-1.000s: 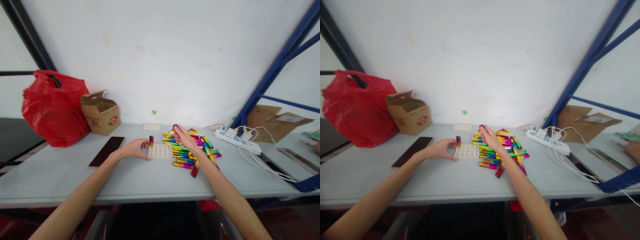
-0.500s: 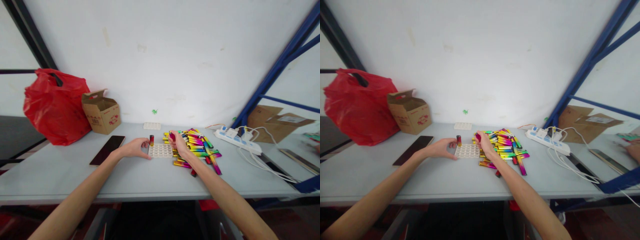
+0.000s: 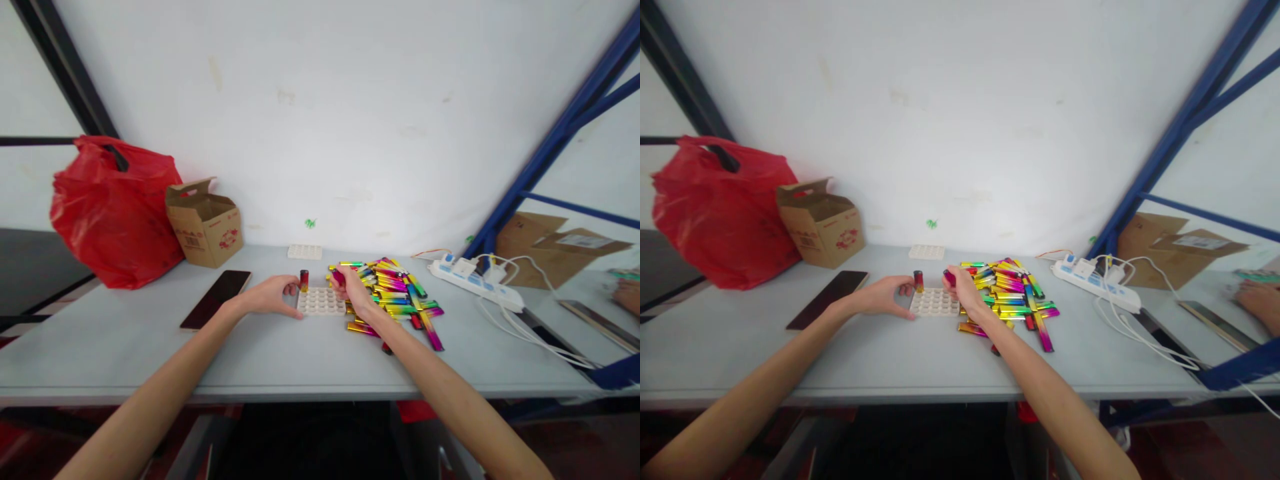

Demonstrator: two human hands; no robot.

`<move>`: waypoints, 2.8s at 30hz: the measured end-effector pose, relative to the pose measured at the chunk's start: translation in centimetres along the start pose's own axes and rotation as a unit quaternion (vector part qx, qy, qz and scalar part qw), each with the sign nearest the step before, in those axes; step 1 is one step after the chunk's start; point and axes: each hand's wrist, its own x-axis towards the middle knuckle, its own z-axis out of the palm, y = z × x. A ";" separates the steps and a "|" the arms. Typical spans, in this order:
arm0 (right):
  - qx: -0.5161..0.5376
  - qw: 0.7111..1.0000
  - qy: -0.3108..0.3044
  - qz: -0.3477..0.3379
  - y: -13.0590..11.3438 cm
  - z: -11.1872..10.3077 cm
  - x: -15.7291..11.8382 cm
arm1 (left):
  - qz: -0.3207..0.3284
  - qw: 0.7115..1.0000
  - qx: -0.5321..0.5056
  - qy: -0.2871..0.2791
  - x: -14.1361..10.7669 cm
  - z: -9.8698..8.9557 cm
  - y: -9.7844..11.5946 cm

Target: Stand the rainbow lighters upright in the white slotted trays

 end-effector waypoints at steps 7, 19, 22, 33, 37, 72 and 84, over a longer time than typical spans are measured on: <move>-0.004 1.000 0.006 -0.025 -0.6 -0.2 -0.3 | 0.004 1.000 0.011 -0.001 -0.1 -0.1 0.2; -0.242 0.946 0.010 -0.215 -0.2 0.7 -0.5 | 0.004 1.000 -0.004 0.007 -0.2 -0.1 0.3; -0.329 0.909 0.051 -0.249 -0.3 0.9 -0.6 | 0.004 1.000 -0.005 0.011 -0.2 0.0 0.3; -0.424 0.877 0.017 -0.226 1.0 1.5 0.7 | 0.014 1.000 0.008 0.002 -0.1 0.0 0.2; -0.532 0.810 0.007 -0.249 0.6 1.9 0.9 | 0.015 1.000 -0.001 0.006 -0.1 -0.1 0.2; -0.456 0.853 0.138 -0.212 -0.9 -6.6 1.5 | -0.011 1.000 -0.007 0.005 -0.1 -0.2 0.5; -0.022 0.995 -0.004 -0.093 -0.5 -2.3 0.8 | -0.003 1.000 0.000 0.010 0.0 -0.2 0.4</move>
